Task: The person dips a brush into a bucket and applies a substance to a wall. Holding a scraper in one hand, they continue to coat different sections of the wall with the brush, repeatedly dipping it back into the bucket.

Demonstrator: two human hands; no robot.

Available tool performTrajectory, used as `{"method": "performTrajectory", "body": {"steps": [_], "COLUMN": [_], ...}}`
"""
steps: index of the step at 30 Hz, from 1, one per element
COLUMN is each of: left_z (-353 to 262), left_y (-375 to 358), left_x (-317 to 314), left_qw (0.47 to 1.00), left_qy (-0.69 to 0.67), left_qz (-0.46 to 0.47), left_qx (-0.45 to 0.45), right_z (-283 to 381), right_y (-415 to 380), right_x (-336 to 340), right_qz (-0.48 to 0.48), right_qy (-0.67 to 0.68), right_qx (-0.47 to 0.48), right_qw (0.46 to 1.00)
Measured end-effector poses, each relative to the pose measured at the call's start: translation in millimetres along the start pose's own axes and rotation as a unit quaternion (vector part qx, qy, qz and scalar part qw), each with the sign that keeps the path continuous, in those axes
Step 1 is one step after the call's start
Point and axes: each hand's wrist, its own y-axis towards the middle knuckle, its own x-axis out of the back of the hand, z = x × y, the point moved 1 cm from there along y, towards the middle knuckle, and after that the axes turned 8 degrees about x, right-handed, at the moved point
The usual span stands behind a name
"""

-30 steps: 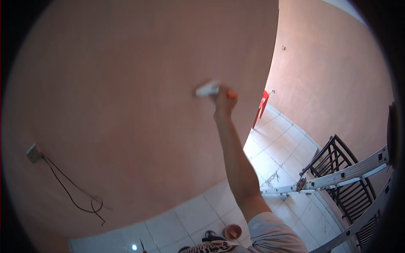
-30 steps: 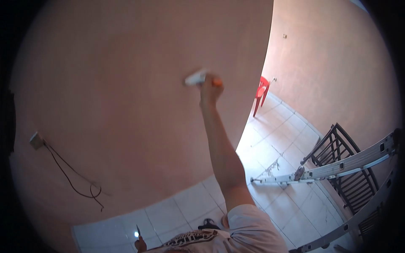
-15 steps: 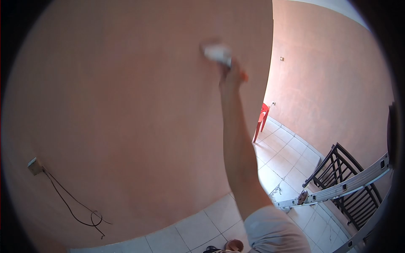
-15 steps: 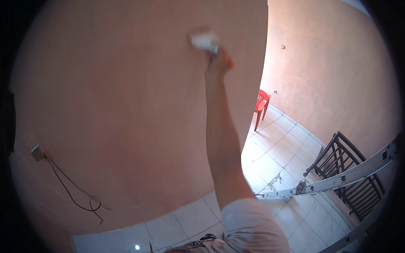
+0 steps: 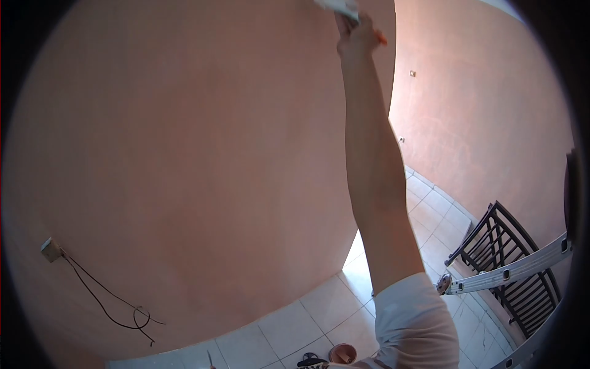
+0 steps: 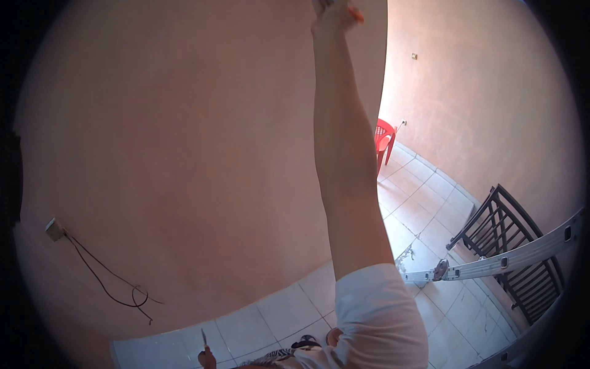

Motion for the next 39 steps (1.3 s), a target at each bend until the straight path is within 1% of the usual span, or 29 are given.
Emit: {"method": "performTrajectory", "body": {"steps": [3, 4, 5, 6, 7, 8, 10, 11, 13, 14, 16, 17, 18, 19, 20, 21, 22, 23, 24, 25, 27, 28, 30, 31, 33, 35, 36, 37, 39], "left_z": [-0.9, 2.0, 5.5, 6.7, 7.1, 9.2, 17.7, 17.0, 14.4, 13.2, 29.7, 20.1, 7.6, 2.8, 0.7, -9.2, -23.5, -33.4, -39.2, -43.4, -46.0, -48.6, -36.0, -29.2, -26.9, -14.3, -1.6, 5.5, 13.6], "left_y": [-4.8, -14.5, -26.0, -37.8, -46.3, -50.8, -61.6, -61.5, -57.6, -52.8, -25.0, -25.7, -23.3, -19.3, -12.1, -18.5, -24.5, -31.0, -38.3, -46.1, -68.8, -78.0, -92.3, -100.9, -117.9, -123.1, -123.9, -124.5, -125.8], "left_x": [-13.6, -19.7, -18.1, -15.5, -13.4, -9.3, 3.7, 12.4, 29.0, 37.3, 33.9, 39.5, 41.6, 39.4, 35.5, 36.6, 32.7, 30.1, 28.2, 25.5, 21.1, 21.0, 22.4, 23.9, 32.7, 44.1, 46.3, 51.2, 64.8], "left_qw": [0.997, 0.995, 0.999, 1.0, 0.997, 0.994, 0.983, 0.972, 0.972, 0.971, 0.979, 0.984, 0.987, 0.993, 0.997, 0.999, 0.999, 0.999, 0.999, 0.999, 0.997, 0.996, 0.992, 0.99, 0.984, 0.981, 0.979, 0.979, 0.975], "left_qy": [-0.07, -0.094, -0.04, 0.014, 0.066, 0.1, 0.173, 0.22, 0.226, 0.23, 0.179, 0.167, 0.157, 0.117, 0.075, 0.047, 0.016, 0.012, 0.009, 0.023, 0.043, 0.052, 0.098, 0.118, 0.155, 0.174, 0.181, 0.184, 0.207], "left_qz": [0.014, 0.027, 0.025, 0.025, 0.025, 0.036, 0.062, 0.081, 0.057, 0.044, 0.018, 0.01, 0.002, 0.005, 0.007, 0.008, 0.008, 0.016, 0.025, 0.033, 0.041, 0.045, 0.065, 0.07, 0.088, 0.087, 0.086, 0.079, 0.069], "left_qx": [0.023, 0.029, 0.018, 0.005, -0.01, -0.004, 0.005, -0.001, -0.037, -0.054, -0.091, -0.067, -0.039, -0.028, -0.019, -0.026, -0.035, -0.037, -0.039, -0.032, -0.049, -0.061, -0.05, -0.042, -0.011, 0.01, 0.021, 0.038, 0.048], "right_z": [-19.7, -16.4, -5.5, -2.3, 12.9, 29.7, 78.8, 101.1, 140.1, 153.1, 168.5, 170.7, 165.9, 155.3, 140.9, 127.6, 113.3, 103.3, 102.0, 98.0, 89.2, 82.8, 74.3, 70.1, 71.7, 102.9, 122.3, 141.7, 169.2], "right_y": [9.2, -17.1, -54.9, -85.0, -132.5, -186.8, -305.5, -358.1, -449.3, -477.3, -494.8, -500.1, -490.0, -469.5, -443.6, -408.1, -373.4, -336.6, -303.9, -276.3, -234.1, -230.5, -228.9, -249.2, -323.8, -414.6, -459.7, -502.3, -562.8], "right_x": [4.7, 19.9, 45.5, 88.2, 125.6, 165.8, 240.5, 277.0, 337.2, 358.7, 366.6, 370.7, 370.3, 363.7, 347.8, 322.7, 298.9, 265.5, 227.4, 202.9, 177.8, 185.9, 205.7, 232.7, 306.7, 364.6, 388.4, 409.9, 450.4], "right_qz": [-0.092, -0.09, -0.089, -0.088, -0.084, -0.127, -0.214, -0.249, -0.329, -0.376, -0.395, -0.401, -0.358, -0.314, -0.288, -0.263, -0.219, -0.181, -0.139, -0.112, -0.078, -0.07, -0.054, -0.059, -0.141, -0.218, -0.285, -0.322, -0.393], "right_qy": [-0.127, -0.114, -0.102, -0.113, -0.151, -0.2, -0.308, -0.374, -0.427, -0.441, -0.455, -0.461, -0.476, -0.489, -0.481, -0.488, -0.463, -0.429, -0.397, -0.331, -0.213, -0.191, -0.148, -0.15, -0.182, -0.243, -0.287, -0.321, -0.413], "right_qx": [-0.015, -0.004, 0.008, 0.012, 0.026, -0.006, -0.085, -0.132, -0.198, -0.223, -0.237, -0.248, -0.242, -0.237, -0.211, -0.21, -0.169, -0.111, -0.077, -0.032, -0.043, -0.053, -0.069, -0.082, -0.118, -0.17, -0.204, -0.231, -0.281], "right_qw": [0.988, 0.989, 0.991, 0.99, 0.985, 0.971, 0.923, 0.884, 0.819, 0.784, 0.762, 0.751, 0.766, 0.778, 0.801, 0.805, 0.842, 0.878, 0.904, 0.936, 0.973, 0.978, 0.985, 0.984, 0.966, 0.93, 0.891, 0.86, 0.772]}}
